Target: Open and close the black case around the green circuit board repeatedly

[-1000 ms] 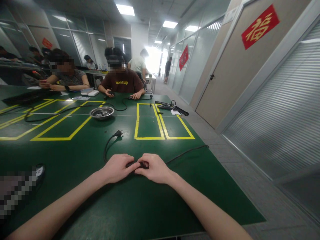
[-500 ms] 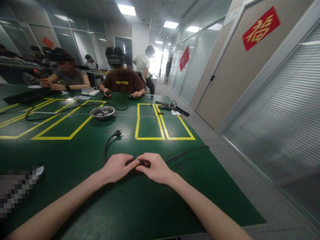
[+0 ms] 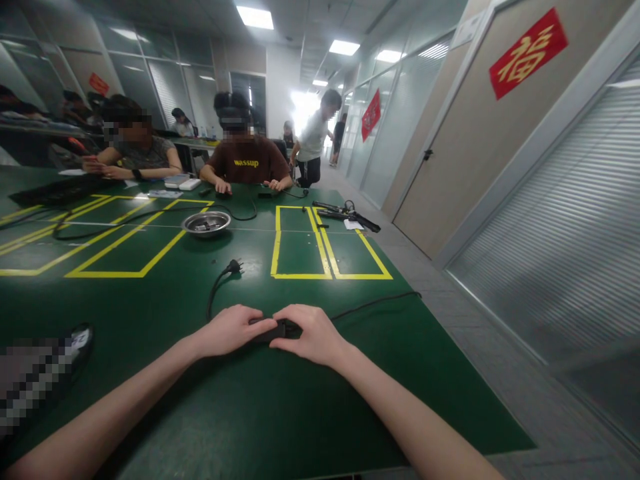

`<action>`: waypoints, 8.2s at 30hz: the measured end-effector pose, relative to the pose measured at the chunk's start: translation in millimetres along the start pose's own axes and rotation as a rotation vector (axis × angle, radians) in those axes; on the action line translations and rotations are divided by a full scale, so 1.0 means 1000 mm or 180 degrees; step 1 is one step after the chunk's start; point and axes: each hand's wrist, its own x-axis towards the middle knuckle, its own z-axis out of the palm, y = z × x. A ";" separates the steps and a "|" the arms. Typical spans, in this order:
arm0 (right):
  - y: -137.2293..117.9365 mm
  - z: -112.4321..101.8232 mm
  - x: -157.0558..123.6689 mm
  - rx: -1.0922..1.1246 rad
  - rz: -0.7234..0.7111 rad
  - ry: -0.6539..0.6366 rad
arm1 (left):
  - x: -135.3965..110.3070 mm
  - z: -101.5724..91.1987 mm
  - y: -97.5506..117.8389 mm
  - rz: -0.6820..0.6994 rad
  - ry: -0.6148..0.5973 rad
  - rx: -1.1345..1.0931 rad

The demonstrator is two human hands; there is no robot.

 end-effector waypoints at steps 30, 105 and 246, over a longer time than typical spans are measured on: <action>0.019 -0.011 0.009 0.2069 0.1838 0.0512 | -0.006 -0.004 -0.031 0.1455 0.2849 0.0131; 0.179 -0.117 -0.002 -0.1684 0.2015 0.1985 | 0.008 0.015 -0.028 0.1357 0.1147 0.0056; 0.027 -0.036 0.000 0.0065 0.0642 -0.0396 | 0.001 -0.020 -0.045 0.0149 -0.0201 -0.2548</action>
